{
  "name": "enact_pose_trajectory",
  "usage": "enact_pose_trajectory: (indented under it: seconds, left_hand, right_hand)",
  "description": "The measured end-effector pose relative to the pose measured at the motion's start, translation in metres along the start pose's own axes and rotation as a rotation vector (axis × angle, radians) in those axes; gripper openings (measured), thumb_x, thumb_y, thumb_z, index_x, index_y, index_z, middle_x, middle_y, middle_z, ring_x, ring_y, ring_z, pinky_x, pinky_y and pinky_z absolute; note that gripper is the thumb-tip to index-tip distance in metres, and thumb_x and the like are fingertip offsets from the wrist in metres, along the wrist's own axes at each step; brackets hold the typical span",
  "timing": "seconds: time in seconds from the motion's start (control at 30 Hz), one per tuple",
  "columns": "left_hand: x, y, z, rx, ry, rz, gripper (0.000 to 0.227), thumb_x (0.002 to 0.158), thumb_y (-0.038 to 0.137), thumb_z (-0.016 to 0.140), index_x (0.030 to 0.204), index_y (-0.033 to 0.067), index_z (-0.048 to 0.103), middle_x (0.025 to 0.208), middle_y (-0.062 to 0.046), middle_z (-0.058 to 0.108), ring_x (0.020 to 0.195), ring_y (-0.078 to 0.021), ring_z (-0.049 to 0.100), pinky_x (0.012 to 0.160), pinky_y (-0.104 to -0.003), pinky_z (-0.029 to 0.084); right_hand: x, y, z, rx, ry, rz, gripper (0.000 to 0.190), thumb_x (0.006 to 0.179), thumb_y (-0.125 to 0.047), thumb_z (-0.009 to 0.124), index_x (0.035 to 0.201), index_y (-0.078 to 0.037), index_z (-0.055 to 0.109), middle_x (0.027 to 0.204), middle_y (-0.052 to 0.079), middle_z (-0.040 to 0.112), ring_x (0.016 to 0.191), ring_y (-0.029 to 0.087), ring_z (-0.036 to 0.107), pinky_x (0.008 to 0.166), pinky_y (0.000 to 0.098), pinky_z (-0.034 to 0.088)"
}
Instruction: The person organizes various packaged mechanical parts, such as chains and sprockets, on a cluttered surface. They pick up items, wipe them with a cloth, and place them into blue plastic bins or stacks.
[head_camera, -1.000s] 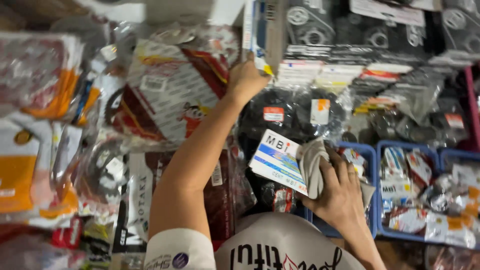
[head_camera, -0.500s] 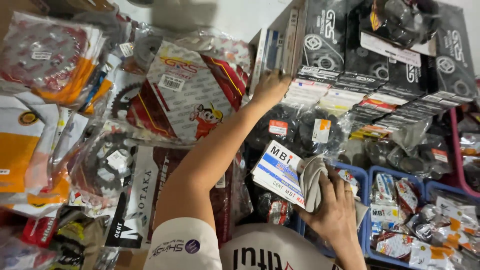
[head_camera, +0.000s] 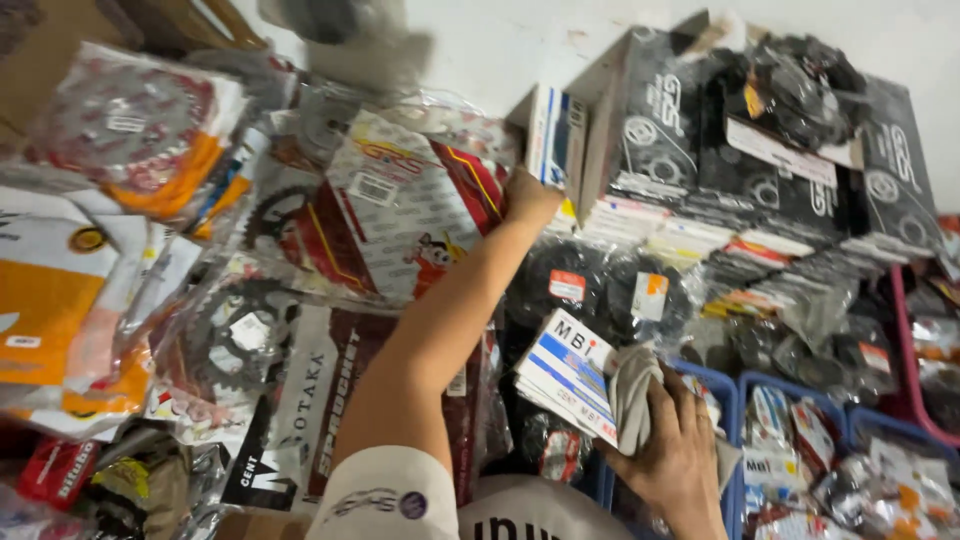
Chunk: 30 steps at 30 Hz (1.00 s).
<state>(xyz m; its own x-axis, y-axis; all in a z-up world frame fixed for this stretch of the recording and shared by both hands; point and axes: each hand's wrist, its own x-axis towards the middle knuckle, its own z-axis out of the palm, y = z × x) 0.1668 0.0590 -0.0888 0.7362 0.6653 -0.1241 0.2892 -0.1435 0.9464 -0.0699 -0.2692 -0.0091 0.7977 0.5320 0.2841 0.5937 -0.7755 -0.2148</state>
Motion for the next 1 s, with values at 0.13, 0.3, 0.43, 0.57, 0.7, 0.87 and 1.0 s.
enact_pose_trajectory:
  seconds: [0.13,0.3,0.43,0.57,0.7,0.87,1.0]
  left_hand:
    - [0.011,0.002,-0.003,-0.27,-0.12,-0.18,0.039,0.071,0.006,0.078,0.106,-0.0083,0.071,0.09,-0.023,0.075,0.061,-0.031,0.073,0.044,-0.034,0.059]
    - [0.021,0.005,0.003,-0.079,-0.084,0.123,0.047,0.077,0.022,0.068,0.113,-0.0065,0.064,0.1,-0.027,0.073,0.091,-0.0421,0.072,0.076,-0.043,0.059]
    - [-0.002,0.057,-0.04,-0.466,-0.148,0.012,0.027,0.079,0.008,0.064,0.101,-0.0063,0.07,0.08,-0.017,0.07,0.058,-0.0252,0.063,0.043,-0.034,0.053]
    - [0.017,0.083,-0.064,-0.597,-0.18,-0.128,0.032,0.084,0.017,0.068,0.102,-0.0097,0.071,0.088,-0.023,0.074,0.069,-0.0295,0.072,0.054,-0.034,0.058]
    - [-0.025,0.131,-0.121,-0.631,-0.07,0.027,0.021,0.075,0.015,0.076,0.09,0.0004,0.072,0.079,-0.01,0.068,0.062,-0.0201,0.064,0.049,-0.032,0.056]
    - [-0.124,0.174,-0.227,-0.682,-0.384,0.287,0.027,0.085,0.015,0.069,0.111,0.004,0.068,0.109,-0.009,0.069,0.098,-0.0257,0.07,0.083,-0.033,0.062]
    - [-0.236,0.207,-0.251,-0.656,0.07,0.03,0.022,0.068,0.014,0.061,0.088,0.0049,0.063,0.105,-0.009,0.064,0.112,-0.0249,0.072,0.096,-0.03,0.061]
  right_hand:
    - [-0.003,0.001,0.0,-0.005,-0.002,0.014,0.113,0.048,-0.042,0.094,0.144,-0.006,0.049,0.149,0.019,0.052,0.127,0.04,0.056,0.103,0.0515,0.044]
    - [0.003,-0.004,-0.004,-0.025,-0.004,0.013,0.107,0.05,-0.044,0.094,0.14,-0.002,0.052,0.146,0.02,0.052,0.125,0.038,0.056,0.101,0.0497,0.046]
    - [0.003,-0.003,-0.004,0.001,-0.003,0.036,0.106,0.048,-0.041,0.094,0.139,-0.003,0.054,0.144,0.021,0.053,0.119,0.04,0.056,0.099,0.052,0.047]
    - [0.001,0.002,0.0,-0.017,-0.002,0.041,0.11,0.046,-0.046,0.092,0.142,-0.011,0.053,0.144,0.018,0.053,0.122,0.04,0.055,0.1,0.0498,0.048]
    - [0.006,-0.007,-0.013,0.023,0.02,-0.013,0.105,0.045,-0.04,0.092,0.137,-0.006,0.053,0.149,0.019,0.05,0.129,0.041,0.05,0.11,0.0495,0.041]
    - [0.008,-0.015,-0.032,0.1,0.021,0.027,0.096,0.054,-0.044,0.093,0.134,-0.006,0.057,0.149,0.02,0.051,0.122,0.039,0.054,0.105,0.0498,0.045]
    - [0.01,-0.014,-0.045,0.378,0.132,-0.009,0.058,0.065,-0.012,0.084,0.12,-0.003,0.068,0.147,0.017,0.057,0.118,0.032,0.06,0.098,0.0419,0.051]
